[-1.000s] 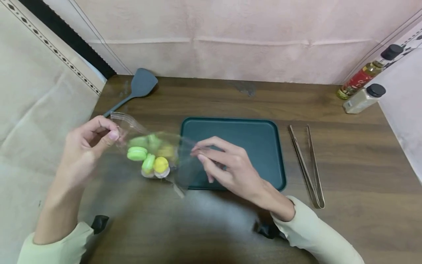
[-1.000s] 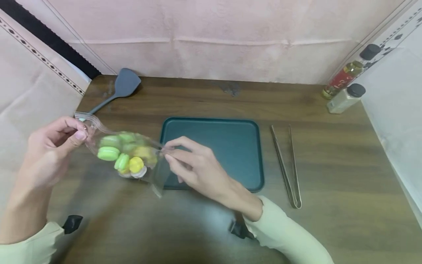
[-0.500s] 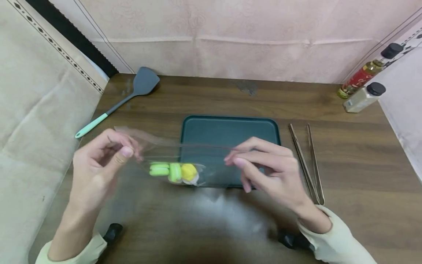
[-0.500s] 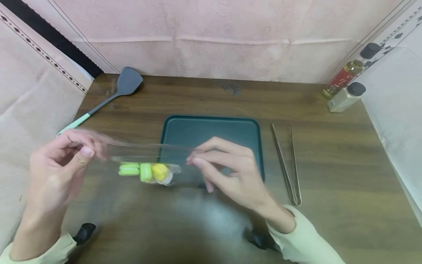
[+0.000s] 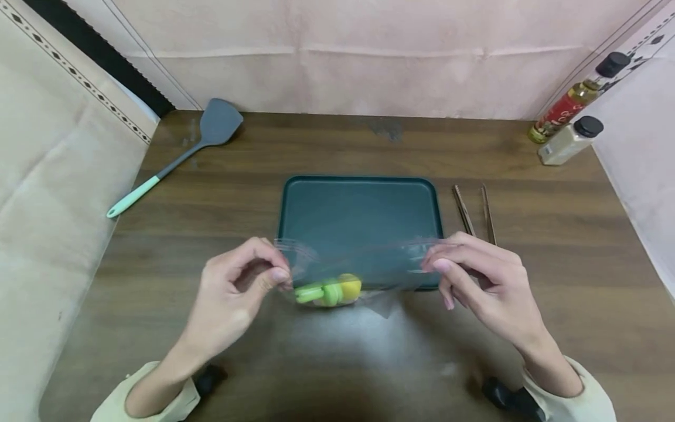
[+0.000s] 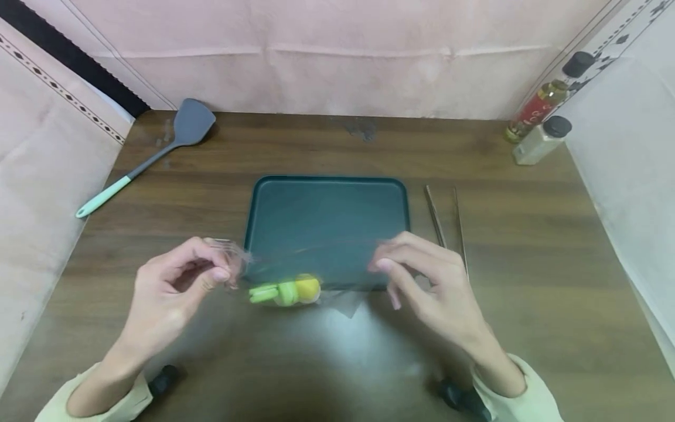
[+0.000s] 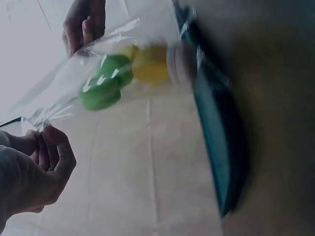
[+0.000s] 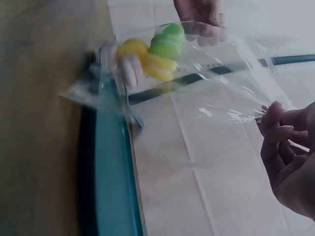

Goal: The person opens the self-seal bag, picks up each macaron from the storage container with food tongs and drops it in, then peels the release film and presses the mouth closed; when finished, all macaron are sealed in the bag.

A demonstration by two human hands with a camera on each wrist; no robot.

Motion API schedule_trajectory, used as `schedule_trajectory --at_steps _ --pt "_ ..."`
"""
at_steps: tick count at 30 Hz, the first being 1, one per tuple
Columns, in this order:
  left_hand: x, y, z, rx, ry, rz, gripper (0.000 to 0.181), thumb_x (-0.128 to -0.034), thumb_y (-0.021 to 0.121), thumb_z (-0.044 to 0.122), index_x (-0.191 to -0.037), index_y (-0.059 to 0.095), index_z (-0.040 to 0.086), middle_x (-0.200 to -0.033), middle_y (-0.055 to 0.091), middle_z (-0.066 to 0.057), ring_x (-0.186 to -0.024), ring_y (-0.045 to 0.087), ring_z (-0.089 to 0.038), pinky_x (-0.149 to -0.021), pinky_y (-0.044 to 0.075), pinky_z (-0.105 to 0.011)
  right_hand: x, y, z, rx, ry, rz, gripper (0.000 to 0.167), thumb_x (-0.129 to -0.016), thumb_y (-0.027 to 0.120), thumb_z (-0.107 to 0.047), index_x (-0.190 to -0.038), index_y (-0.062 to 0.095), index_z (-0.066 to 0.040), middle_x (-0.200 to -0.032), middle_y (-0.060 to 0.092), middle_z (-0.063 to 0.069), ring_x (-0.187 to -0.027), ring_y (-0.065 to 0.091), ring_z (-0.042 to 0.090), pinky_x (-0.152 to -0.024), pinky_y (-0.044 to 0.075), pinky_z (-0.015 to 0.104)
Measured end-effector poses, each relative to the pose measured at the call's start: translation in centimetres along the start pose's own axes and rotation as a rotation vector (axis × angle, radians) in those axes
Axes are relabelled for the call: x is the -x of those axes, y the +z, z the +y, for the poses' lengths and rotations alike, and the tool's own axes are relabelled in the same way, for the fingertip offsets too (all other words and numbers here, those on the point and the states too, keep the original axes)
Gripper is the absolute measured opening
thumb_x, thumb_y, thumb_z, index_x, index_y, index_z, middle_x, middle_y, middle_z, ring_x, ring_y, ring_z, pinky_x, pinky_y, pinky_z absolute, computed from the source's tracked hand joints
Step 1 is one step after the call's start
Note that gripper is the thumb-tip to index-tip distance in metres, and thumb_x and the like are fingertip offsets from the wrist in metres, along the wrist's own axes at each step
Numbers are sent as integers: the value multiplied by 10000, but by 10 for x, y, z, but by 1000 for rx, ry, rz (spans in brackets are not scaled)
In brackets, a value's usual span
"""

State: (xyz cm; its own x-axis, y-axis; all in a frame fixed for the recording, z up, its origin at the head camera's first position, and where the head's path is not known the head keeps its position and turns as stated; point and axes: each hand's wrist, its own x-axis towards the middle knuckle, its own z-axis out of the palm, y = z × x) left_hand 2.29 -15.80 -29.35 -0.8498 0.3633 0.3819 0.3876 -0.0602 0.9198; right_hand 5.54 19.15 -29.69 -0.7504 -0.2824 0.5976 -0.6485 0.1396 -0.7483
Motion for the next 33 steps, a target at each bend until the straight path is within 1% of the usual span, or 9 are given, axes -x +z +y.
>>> schedule_trajectory --at_steps 4,6,8,13,17,21,27,31,33 --pt "-9 7 -16 5 -54 34 128 -987 665 -187 -951 654 -64 -834 685 -34 -723 686 -127 -677 605 -240 7 0 6 120 7 37 134 -1050 662 67 -1007 780 17 -902 693 50 -709 597 52 -930 523 197" --pt "-15 7 -22 -8 -54 62 137 -978 651 -213 -955 647 -78 -833 688 -15 -721 677 -116 -674 596 -229 5 2 9 190 -1 61 132 -1074 680 -14 -1002 785 18 -902 694 54 -682 592 42 -876 531 169" --pt "-20 5 -27 -4 -22 66 134 -973 643 -227 -960 639 -94 -850 686 -9 -733 675 -114 -688 593 -222 4 3 12 216 -14 82 172 -1090 685 -73 -993 786 26 -924 700 85 -623 573 28 -836 536 155" --pt "-24 0 -35 36 68 14 66 -993 661 -180 -991 618 -130 -897 691 -5 -778 685 -112 -738 603 -220 2 6 15 130 2 115 164 -1075 686 -23 -967 772 65 -933 711 104 -595 569 47 -677 520 154" --pt "-25 0 -42 73 25 -18 31 -1027 658 -127 -1050 638 -132 -915 704 -31 -797 680 -129 -760 607 -231 4 6 16 65 64 111 122 -1036 668 91 -972 767 60 -938 716 59 -589 572 53 -520 435 166" --pt "-28 1 -46 98 -22 -52 89 -1047 664 -74 -1115 713 -104 -980 719 -104 -844 653 -157 -788 590 -228 2 4 20 36 125 104 220 -986 646 188 -1018 788 24 -931 713 35 -568 566 64 -441 379 188" --pt "-40 7 -44 21 35 -106 85 -1037 722 -13 -1089 786 -35 -1037 769 -31 -932 657 -172 -844 556 -238 1 -1 28 11 202 92 299 -970 632 226 -1053 801 -6 -953 723 42 -548 554 93 -435 390 249" --pt "-47 6 -44 -56 80 -100 100 -1003 738 -61 -1049 802 0 -1004 775 -26 -940 693 -174 -880 574 -249 2 -10 34 76 214 64 302 -974 644 212 -1047 808 -31 -1007 743 61 -570 571 88 -450 399 223" --pt "-50 4 -43 -84 95 -98 132 -988 730 -95 -1042 802 2 -985 778 -44 -921 700 -171 -889 579 -248 2 -16 37 112 208 50 313 -971 644 213 -1034 810 -45 -1000 748 53 -681 624 86 -534 454 195"
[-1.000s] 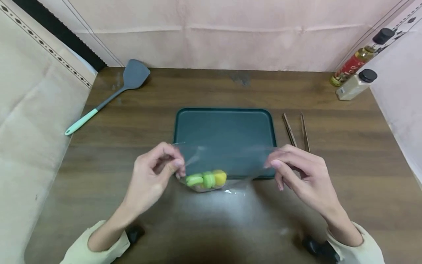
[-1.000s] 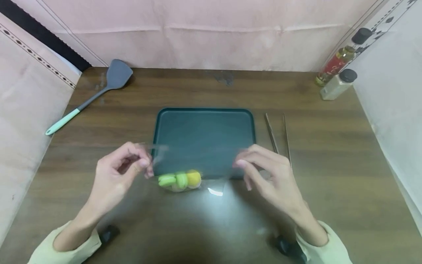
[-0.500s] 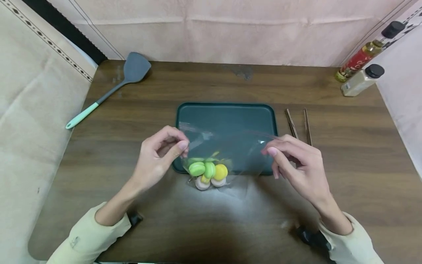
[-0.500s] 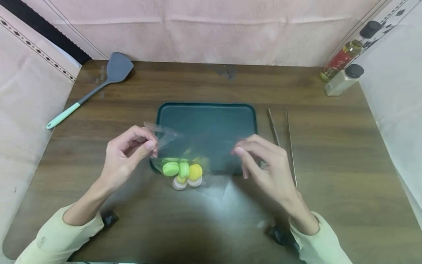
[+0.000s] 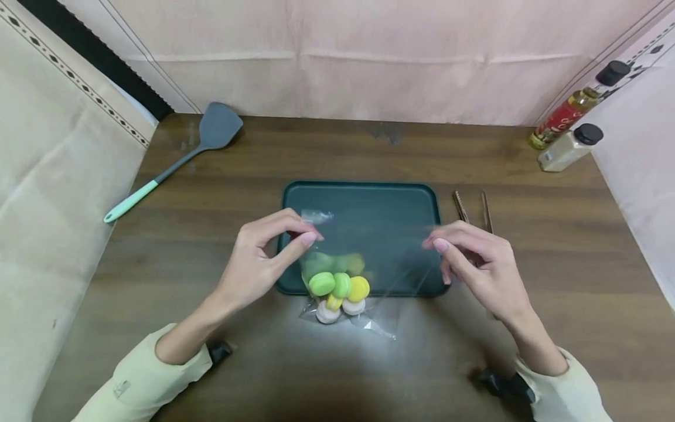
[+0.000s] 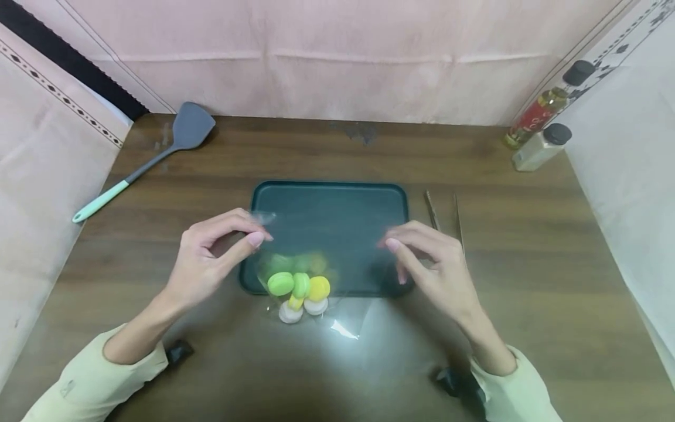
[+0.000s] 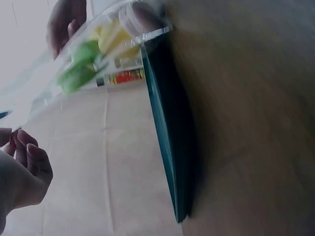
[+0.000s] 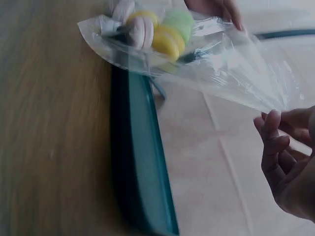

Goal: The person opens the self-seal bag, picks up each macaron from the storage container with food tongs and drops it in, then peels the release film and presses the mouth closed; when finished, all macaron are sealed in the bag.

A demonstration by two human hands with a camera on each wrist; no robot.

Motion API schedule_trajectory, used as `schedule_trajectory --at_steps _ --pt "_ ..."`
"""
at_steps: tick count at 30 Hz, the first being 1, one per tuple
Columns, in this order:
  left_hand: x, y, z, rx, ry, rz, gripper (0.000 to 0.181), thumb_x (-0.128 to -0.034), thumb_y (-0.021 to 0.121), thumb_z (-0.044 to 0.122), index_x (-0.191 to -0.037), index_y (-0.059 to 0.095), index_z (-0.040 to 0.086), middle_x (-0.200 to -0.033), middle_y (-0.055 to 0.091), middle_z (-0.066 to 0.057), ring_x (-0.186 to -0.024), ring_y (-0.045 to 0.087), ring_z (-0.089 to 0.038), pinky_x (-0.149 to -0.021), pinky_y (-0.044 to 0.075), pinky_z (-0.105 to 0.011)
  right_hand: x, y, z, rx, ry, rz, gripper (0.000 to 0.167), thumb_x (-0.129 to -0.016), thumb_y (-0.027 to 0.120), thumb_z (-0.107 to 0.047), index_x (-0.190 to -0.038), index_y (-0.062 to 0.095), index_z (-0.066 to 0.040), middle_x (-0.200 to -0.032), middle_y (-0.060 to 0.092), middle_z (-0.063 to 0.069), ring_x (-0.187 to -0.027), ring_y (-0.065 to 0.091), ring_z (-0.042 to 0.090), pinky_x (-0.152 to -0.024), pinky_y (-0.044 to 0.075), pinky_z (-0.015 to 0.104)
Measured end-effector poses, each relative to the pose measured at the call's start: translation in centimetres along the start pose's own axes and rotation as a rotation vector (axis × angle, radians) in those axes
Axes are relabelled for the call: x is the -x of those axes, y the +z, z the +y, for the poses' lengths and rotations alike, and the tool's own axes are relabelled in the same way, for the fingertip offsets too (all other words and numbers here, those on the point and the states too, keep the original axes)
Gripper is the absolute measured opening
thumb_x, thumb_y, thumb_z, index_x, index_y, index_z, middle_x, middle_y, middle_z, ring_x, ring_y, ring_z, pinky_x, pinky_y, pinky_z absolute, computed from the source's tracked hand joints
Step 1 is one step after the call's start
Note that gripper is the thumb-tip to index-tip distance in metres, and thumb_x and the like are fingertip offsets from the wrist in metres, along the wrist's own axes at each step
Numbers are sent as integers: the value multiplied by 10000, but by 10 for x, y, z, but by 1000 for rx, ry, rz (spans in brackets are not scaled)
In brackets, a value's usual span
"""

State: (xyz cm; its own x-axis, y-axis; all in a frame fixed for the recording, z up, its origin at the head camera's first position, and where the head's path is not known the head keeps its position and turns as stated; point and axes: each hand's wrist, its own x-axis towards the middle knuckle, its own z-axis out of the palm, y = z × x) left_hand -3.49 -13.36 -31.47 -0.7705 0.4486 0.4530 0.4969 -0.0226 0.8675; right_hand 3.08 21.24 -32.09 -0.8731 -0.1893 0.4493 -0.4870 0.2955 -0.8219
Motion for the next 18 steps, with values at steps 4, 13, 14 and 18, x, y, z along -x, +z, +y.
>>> schedule_trajectory --at_steps 4,13,14,18 --pt "1 -2 1 -20 -1 -1 170 -973 714 -131 -1030 798 5 -981 783 -58 -945 719 -178 -984 578 -268 1 -7 7 1 -21 -40 307 -967 634 226 -1028 807 -21 -901 736 15 -870 665 106 -943 552 215" --pt "0 6 1 75 -26 74 135 -1011 718 -75 -1118 799 -58 -1024 783 -173 -930 755 -220 -872 639 -283 -6 -15 8 -37 -35 -146 314 -979 606 232 -1085 799 9 -879 719 57 -627 550 72 -679 462 200" --pt "1 7 1 80 -40 88 142 -1014 719 -67 -1127 804 -53 -1015 784 -160 -923 753 -218 -856 636 -274 -7 -17 7 -12 -23 -162 321 -979 612 230 -1095 798 -5 -856 709 35 -639 558 68 -721 477 200" --pt "2 13 -1 99 -91 132 153 -1020 713 -60 -1138 811 -49 -980 781 -110 -894 731 -192 -814 620 -245 -15 -23 -7 227 -30 -98 163 -1040 706 30 -1170 795 -13 -888 714 -28 -720 606 -27 -765 494 123"
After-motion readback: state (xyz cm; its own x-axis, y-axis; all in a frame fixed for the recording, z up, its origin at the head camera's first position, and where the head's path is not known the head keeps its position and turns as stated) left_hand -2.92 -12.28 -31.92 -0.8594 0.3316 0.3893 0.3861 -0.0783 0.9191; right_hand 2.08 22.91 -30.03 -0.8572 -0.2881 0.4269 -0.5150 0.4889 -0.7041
